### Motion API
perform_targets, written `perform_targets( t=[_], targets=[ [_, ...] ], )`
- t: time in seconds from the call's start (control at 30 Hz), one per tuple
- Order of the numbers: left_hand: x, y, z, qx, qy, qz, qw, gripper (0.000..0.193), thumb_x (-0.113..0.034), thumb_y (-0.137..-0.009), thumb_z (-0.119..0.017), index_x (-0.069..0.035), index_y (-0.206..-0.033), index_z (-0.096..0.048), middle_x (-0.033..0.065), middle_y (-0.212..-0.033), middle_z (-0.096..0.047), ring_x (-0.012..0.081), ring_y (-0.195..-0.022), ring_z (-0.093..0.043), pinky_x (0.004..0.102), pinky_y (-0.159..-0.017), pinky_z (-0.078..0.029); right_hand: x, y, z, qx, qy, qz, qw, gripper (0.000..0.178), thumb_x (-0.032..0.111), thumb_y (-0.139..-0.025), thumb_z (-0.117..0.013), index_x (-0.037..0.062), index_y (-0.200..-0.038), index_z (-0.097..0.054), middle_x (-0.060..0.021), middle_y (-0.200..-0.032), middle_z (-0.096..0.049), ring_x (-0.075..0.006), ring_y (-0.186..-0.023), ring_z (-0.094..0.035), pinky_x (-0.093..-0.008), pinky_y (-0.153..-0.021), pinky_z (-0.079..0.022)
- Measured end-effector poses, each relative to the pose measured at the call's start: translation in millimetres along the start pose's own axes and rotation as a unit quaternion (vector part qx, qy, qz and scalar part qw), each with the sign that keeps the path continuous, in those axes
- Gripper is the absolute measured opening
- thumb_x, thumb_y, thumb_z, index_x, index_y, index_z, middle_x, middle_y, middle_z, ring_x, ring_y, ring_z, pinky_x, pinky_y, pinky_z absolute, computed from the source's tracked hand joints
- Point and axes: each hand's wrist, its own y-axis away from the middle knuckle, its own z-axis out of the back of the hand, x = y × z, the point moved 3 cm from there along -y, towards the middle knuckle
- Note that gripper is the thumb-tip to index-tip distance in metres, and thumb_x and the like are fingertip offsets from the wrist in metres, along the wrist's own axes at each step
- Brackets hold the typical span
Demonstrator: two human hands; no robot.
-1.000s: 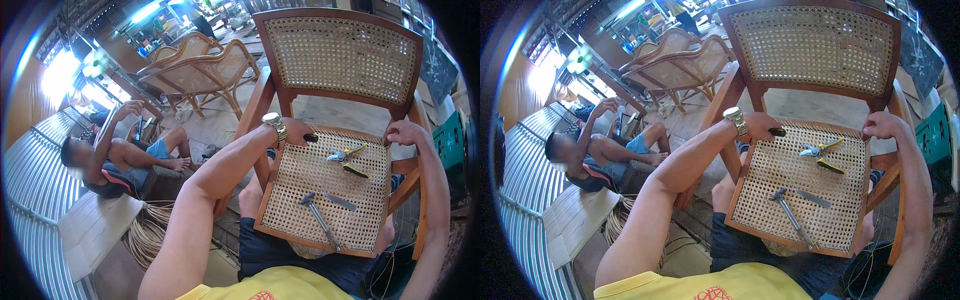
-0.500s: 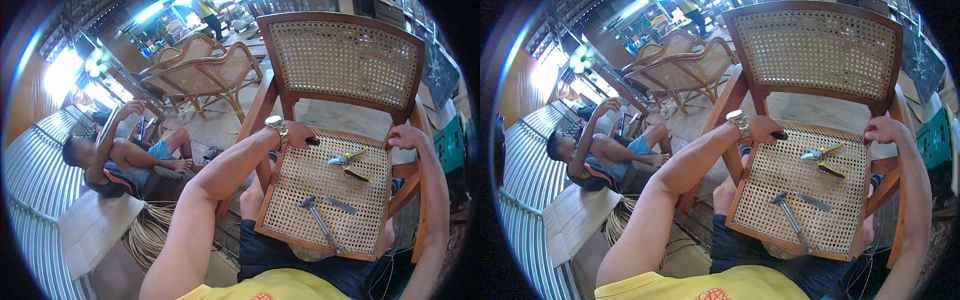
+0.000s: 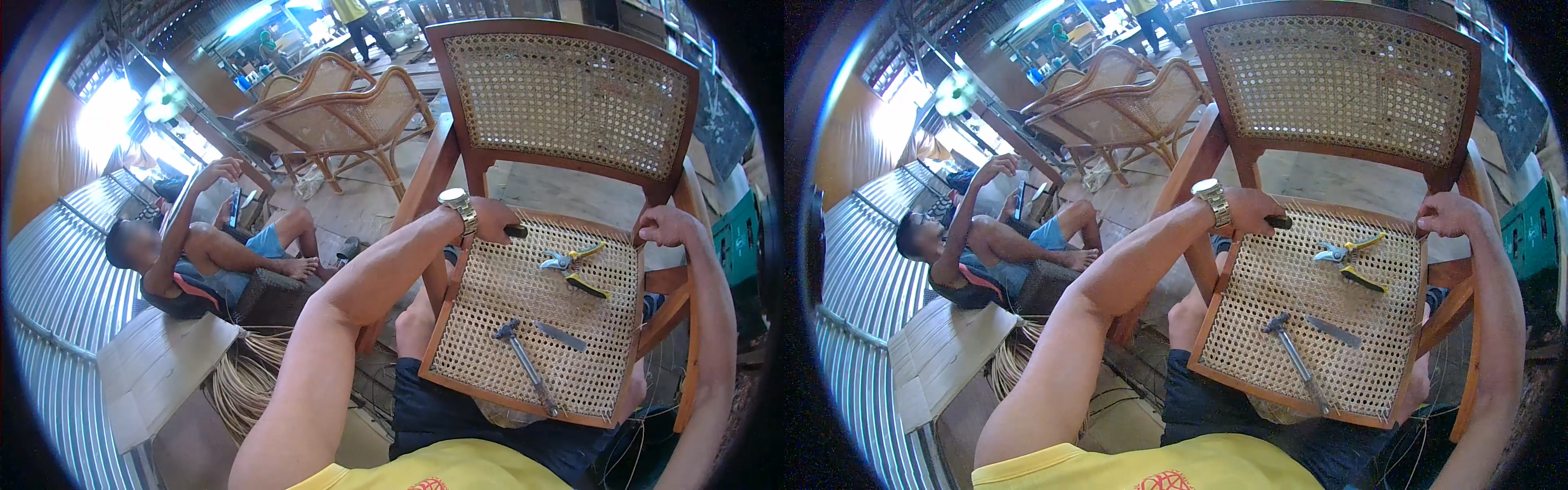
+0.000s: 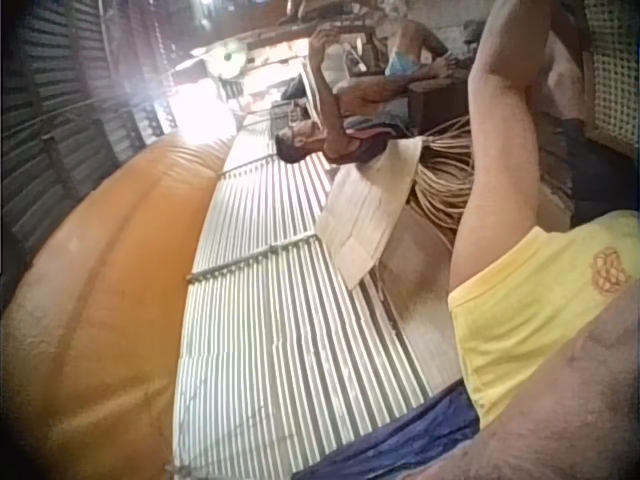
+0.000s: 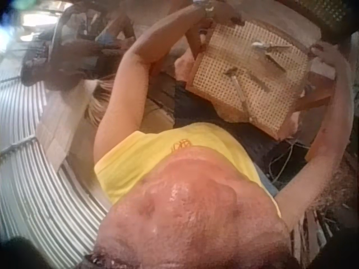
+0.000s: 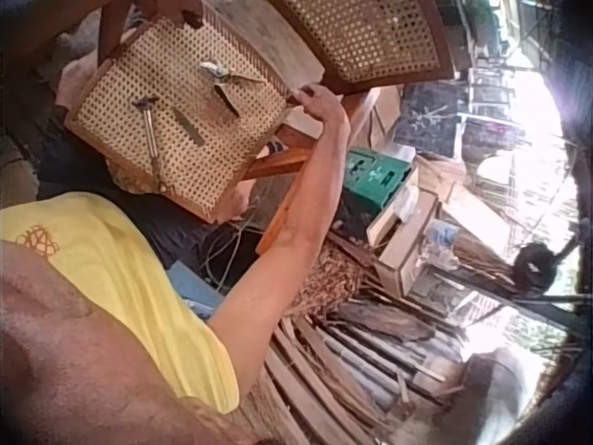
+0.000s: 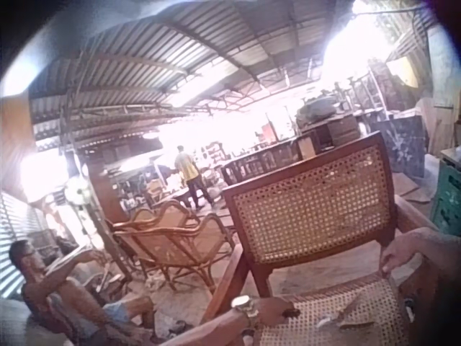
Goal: The person is repairing the woven seat of a wooden chair by threading cane strips through the mesh and securing them using a hammer, a screwdriver, and pliers.
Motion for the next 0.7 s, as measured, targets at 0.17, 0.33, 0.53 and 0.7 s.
perform_targets(
  t=[0.17,0.33,0.53,0.7],
  targets=[
    [3,-1,-2,-0.004,-0.006,-0.011,1.0,0.047,-0.037,-0.089,-0.068,-0.01,-0.126,-0.062,0.0173,-0.111,-0.071,0.037,-0.105,-0.067,0.0488,-0.09,-0.051,1,-1,-1,-0.008,0.003,0.003,1.0,0.029,0.027,-0.093,-0.065,0.005,-0.112,-0.071,-0.0091,-0.091,-0.074,-0.0173,-0.07,-0.068,-0.0353,-0.067,-0.056],
    [-4,1,2,0.01,0.003,-0.001,1.0,0.045,-0.036,-0.089,-0.067,-0.009,-0.125,-0.063,0.0172,-0.11,-0.071,0.037,-0.105,-0.067,0.0489,-0.09,-0.051,-5,-1,-2,-0.012,0.009,0.002,1.0,0.029,0.026,-0.093,-0.065,0.0047,-0.112,-0.071,-0.0089,-0.091,-0.074,-0.0172,-0.07,-0.068,-0.0352,-0.066,-0.056],
    [0,0,0,0.011,0.012,-0.003,1.0,0.044,-0.036,-0.091,-0.067,-0.008,-0.125,-0.062,0.0176,-0.111,-0.07,0.0371,-0.105,-0.066,0.0484,-0.091,-0.05,-3,-2,-2,0.002,0.001,0.011,1.0,0.03,0.026,-0.094,-0.064,0.0041,-0.112,-0.071,-0.0095,-0.093,-0.074,-0.0173,-0.07,-0.068,-0.0354,-0.067,-0.056],
    [6,-4,-4,-0.008,-0.001,-0.028,1.0,0.045,-0.036,-0.091,-0.066,-0.008,-0.125,-0.061,0.0187,-0.108,-0.07,0.0376,-0.104,-0.066,0.0486,-0.09,-0.05,-2,-1,-1,-0.012,0.018,0.006,1.0,0.03,0.027,-0.094,-0.065,0.0043,-0.112,-0.072,-0.01,-0.091,-0.074,-0.0176,-0.071,-0.069,-0.0358,-0.068,-0.056]
  ],
)
